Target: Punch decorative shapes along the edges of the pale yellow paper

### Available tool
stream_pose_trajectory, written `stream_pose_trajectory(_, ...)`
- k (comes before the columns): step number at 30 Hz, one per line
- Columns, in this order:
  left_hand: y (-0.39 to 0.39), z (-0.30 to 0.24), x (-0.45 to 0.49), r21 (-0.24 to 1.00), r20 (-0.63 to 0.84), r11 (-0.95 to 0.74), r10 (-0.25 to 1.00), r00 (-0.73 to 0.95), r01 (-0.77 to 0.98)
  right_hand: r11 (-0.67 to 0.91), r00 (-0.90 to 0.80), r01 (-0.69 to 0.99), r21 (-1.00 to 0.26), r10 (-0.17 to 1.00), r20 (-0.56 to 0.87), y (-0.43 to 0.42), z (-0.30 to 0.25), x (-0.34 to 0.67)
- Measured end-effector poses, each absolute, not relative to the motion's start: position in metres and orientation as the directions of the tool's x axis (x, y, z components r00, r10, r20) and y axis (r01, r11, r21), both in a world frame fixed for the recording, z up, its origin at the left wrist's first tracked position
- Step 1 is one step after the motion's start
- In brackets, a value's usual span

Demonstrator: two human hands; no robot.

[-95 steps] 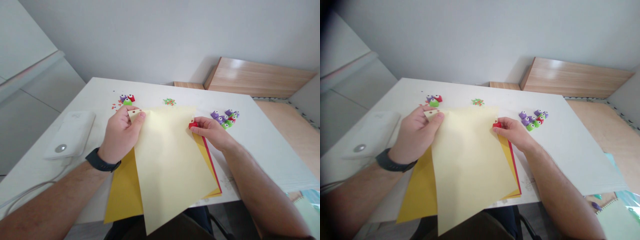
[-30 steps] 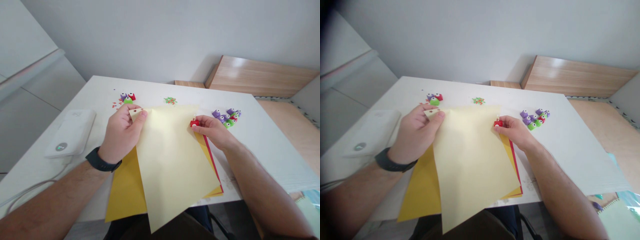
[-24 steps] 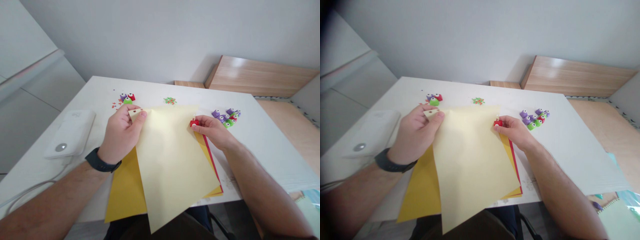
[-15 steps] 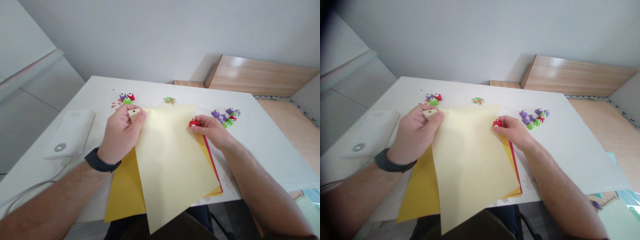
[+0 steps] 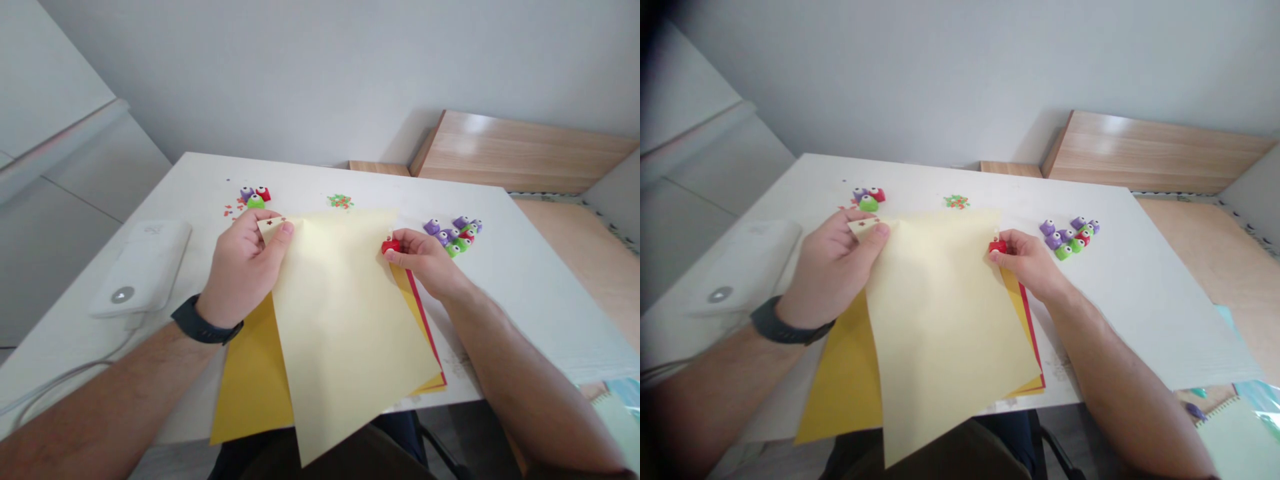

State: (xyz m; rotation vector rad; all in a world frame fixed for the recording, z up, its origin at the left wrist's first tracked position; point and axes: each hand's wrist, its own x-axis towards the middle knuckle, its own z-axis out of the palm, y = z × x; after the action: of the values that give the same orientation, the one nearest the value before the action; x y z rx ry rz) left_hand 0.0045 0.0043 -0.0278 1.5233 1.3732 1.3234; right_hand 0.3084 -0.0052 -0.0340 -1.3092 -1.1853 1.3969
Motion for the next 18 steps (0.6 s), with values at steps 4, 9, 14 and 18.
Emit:
stream_pose_trajectory(4,0.0045,-0.0284,0.0041,0.943,0.228,-0.201,0.971,-0.074,0.267,-0.182,-0.067,0.026,-0.983,0.981,-0.183,-0.0047,-0.0316,0.3067)
stream_pose_trajectory(9,0.0040,-0.0285,0.0042,0.943,0.224,-0.199,0.972,-0.066,0.265,-0.183,-0.066,0.031,-0.983,0.981,-0.185,-0.0046,-0.0302,0.3059)
stream_pose_trajectory(14,0.0040,-0.0284,0.0040,0.948,0.213,-0.192,0.975,-0.058,0.253,-0.192,-0.064,0.024,-0.981,0.979,-0.193,-0.0049,-0.0311,0.3062)
stream_pose_trajectory(18,0.0040,-0.0279,0.0035,0.946,0.220,-0.203,0.974,-0.044,0.254,-0.198,-0.063,0.039,-0.979,0.978,-0.200,-0.0042,-0.0326,0.3071)
